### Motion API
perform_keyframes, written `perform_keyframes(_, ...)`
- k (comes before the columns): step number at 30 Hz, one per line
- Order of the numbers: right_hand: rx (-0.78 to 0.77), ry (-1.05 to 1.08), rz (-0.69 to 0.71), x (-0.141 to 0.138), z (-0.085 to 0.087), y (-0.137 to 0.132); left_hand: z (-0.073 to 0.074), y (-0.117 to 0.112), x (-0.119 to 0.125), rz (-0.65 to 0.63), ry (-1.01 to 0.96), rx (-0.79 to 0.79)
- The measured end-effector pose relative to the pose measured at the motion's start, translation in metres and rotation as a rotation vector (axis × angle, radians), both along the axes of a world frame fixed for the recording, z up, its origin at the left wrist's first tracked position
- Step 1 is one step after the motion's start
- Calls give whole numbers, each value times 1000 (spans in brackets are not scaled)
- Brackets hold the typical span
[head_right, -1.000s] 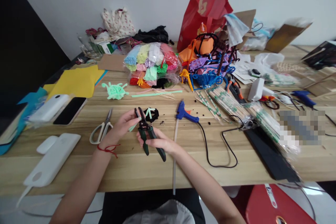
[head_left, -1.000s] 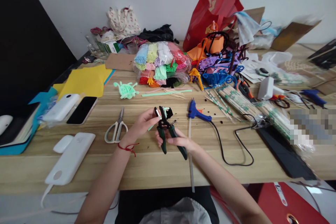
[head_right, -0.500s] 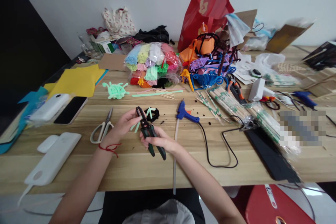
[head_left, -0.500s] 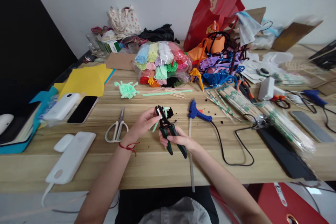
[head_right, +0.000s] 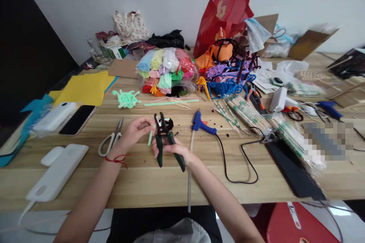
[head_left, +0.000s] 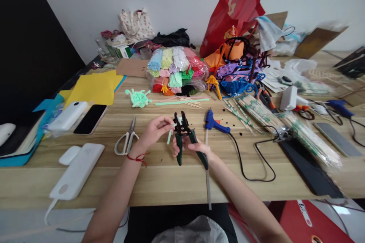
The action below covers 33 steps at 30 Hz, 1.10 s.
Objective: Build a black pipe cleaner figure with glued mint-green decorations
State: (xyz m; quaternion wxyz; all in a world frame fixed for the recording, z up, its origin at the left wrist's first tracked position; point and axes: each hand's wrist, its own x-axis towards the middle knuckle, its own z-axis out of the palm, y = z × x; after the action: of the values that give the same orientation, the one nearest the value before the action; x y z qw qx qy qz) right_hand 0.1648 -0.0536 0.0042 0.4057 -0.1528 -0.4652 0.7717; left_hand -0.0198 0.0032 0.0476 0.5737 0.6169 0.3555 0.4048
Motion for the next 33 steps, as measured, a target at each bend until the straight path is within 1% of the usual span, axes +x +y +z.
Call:
perform_keyframes(1,28,-12,-36,5,2,1,0,2,-2,62,-1,6)
perform_keyframes(3,136,-101,-179,20,11,4,-2,8,-9,218,3,37)
perform_keyframes(5,317,-302,-423,41,23,7,-7,15,-17,350,8,87)
perform_keyframes(7,504,-541,-700,64,31,11,-14,22,-25,388,88,134)
perform_keyframes(9,658,-818,-1017,87,34,17,-23,27,-32,429,253,208)
perform_keyframes(10,705,-977,-1160,97,32,20,-27,29,-35,437,369,262)
perform_keyframes(11,720,-1141,-1255,106,29,23,-30,30,-37,432,473,318)
perform_keyframes(12,701,-1297,-1325,115,24,25,-32,31,-38,432,557,370)
perform_keyframes(13,663,-1443,-1352,123,19,27,-33,31,-39,429,625,418)
perform_keyframes(15,582,-1661,-1325,137,7,29,-34,31,-39,431,695,495)
perform_keyframes(18,479,-1827,-1236,154,-8,29,-31,30,-38,445,705,562)
perform_keyframes(20,404,-1878,-1212,162,-14,29,-29,30,-37,437,699,578)
perform_keyframes(23,292,-1917,-1193,169,-17,30,-28,31,-37,434,698,586)
perform_keyframes(27,124,-1947,-1204,174,-18,30,-29,30,-38,543,661,606)
perform_keyframes(29,69,-1969,-1195,176,-19,29,-28,29,-37,600,614,611)
perform_keyframes(31,32,-1986,-1171,177,-21,27,-25,28,-35,641,541,614)
perform_keyframes(33,-3,-1973,-1162,178,-22,27,-21,26,-31,680,425,601)
